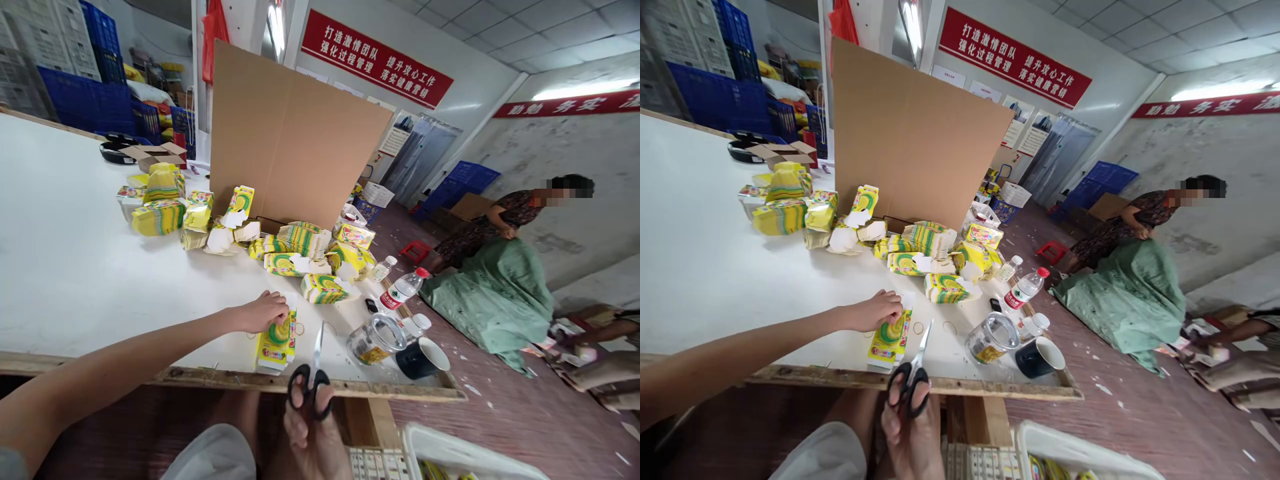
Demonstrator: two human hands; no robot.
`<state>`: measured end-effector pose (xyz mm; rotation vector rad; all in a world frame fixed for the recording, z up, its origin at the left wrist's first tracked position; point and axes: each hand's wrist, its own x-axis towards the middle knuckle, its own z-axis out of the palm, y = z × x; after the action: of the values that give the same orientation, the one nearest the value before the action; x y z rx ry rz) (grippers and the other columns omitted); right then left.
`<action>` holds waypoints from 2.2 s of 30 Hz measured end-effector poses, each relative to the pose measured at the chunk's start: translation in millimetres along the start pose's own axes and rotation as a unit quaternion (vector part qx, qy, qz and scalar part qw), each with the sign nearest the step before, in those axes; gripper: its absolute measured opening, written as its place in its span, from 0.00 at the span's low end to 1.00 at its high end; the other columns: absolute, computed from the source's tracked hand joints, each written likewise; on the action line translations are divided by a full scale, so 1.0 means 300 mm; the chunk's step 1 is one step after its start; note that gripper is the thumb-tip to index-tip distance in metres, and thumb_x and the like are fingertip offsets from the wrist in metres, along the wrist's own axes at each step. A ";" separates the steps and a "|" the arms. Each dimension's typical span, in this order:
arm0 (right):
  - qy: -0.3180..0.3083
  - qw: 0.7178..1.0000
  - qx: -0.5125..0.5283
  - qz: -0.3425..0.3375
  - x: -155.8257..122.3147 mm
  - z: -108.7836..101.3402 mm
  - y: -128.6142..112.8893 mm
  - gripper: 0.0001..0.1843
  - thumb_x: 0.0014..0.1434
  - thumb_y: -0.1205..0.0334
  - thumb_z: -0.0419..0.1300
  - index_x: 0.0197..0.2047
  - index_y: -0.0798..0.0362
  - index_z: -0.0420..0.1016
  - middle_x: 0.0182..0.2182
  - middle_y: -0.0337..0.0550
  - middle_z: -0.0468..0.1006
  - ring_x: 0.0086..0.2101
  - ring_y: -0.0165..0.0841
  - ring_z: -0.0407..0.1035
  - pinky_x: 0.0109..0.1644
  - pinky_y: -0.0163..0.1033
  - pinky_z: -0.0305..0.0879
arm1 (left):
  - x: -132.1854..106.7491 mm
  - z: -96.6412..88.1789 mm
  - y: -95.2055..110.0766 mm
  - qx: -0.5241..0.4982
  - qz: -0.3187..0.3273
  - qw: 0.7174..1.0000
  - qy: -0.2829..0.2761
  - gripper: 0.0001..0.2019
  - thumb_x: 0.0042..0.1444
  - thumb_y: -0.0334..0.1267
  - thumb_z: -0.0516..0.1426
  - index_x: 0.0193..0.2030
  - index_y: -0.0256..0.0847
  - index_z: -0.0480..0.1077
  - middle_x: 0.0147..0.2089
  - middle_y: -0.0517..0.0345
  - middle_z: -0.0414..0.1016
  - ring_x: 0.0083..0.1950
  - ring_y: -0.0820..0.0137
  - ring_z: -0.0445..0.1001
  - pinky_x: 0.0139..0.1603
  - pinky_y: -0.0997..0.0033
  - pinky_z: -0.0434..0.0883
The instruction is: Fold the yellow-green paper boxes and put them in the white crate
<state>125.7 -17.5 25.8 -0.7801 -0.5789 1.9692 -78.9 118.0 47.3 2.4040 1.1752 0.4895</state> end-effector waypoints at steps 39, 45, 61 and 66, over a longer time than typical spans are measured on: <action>0.318 0.623 -0.678 -0.226 0.206 -0.273 -0.240 0.06 0.53 0.59 0.57 0.26 0.50 0.69 0.32 0.55 0.79 0.35 0.48 0.76 0.37 0.44 0.64 | -0.006 0.030 -0.053 -0.228 -0.115 0.961 0.111 0.14 0.65 0.41 0.58 0.54 0.38 0.70 0.52 0.50 0.75 0.47 0.63 0.77 0.47 0.56 0.77; 0.236 0.594 -0.714 -0.287 0.183 -0.178 -0.182 0.15 0.63 0.59 0.51 0.36 0.52 0.79 0.40 0.53 0.80 0.40 0.44 0.74 0.43 0.44 0.66 | -0.003 0.031 -0.051 -0.197 -0.124 0.966 0.108 0.14 0.65 0.41 0.58 0.54 0.38 0.70 0.53 0.50 0.75 0.47 0.63 0.77 0.47 0.56 0.77; -0.018 0.677 -0.644 -0.356 0.192 0.011 -0.048 0.19 0.64 0.72 0.53 0.51 0.47 0.80 0.50 0.46 0.81 0.53 0.42 0.67 0.58 0.52 0.65 | -0.008 0.009 -0.326 0.020 -0.271 0.948 0.167 0.17 0.64 0.41 0.59 0.57 0.39 0.69 0.57 0.48 0.73 0.52 0.60 0.76 0.50 0.52 0.76; -0.004 0.720 -0.588 -0.368 0.200 -0.012 -0.085 0.16 0.65 0.69 0.53 0.47 0.48 0.81 0.46 0.46 0.82 0.50 0.38 0.72 0.57 0.47 0.68 | -0.005 0.133 -0.257 0.016 -0.202 0.970 0.134 0.15 0.64 0.41 0.58 0.56 0.39 0.70 0.56 0.49 0.74 0.50 0.61 0.77 0.49 0.54 0.77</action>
<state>120.0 47.6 22.7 -1.0118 -1.8840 0.6737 -111.2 151.2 -26.2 2.0831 1.7500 0.6747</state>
